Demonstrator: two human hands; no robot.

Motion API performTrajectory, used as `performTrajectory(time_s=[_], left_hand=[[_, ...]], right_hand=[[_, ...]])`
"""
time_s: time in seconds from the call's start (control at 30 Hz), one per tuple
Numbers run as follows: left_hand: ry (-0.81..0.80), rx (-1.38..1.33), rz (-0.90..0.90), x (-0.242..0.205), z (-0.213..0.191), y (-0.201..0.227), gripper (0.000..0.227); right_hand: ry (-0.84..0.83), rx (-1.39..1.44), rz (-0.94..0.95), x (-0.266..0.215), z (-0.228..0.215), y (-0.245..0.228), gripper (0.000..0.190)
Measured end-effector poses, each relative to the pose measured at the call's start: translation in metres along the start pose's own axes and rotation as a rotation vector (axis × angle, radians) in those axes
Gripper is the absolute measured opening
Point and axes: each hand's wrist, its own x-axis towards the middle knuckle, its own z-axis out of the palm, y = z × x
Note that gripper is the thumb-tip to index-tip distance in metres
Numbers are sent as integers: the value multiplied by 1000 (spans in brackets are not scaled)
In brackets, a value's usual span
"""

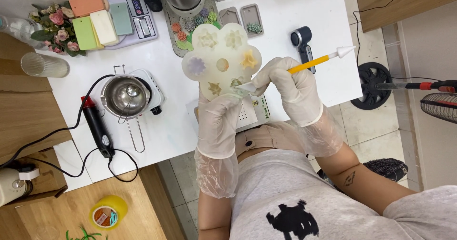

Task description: Manually de-molding and detailing small decorative soap or wax figures.

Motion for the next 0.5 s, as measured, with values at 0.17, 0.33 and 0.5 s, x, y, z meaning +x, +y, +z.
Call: performTrajectory(time_s=[0.17,0.33,0.5], left_hand=[[3,-49,9,1,18,9,73],[32,-55,28,3,15,9,75],[58,-5,-9,1,17,5,75]], right_hand=[[-41,25,-86,-1,-5,-11,28],[-142,-223,-275,11,-8,-32,20],[-241,-787,-566,24,12,-44,28]])
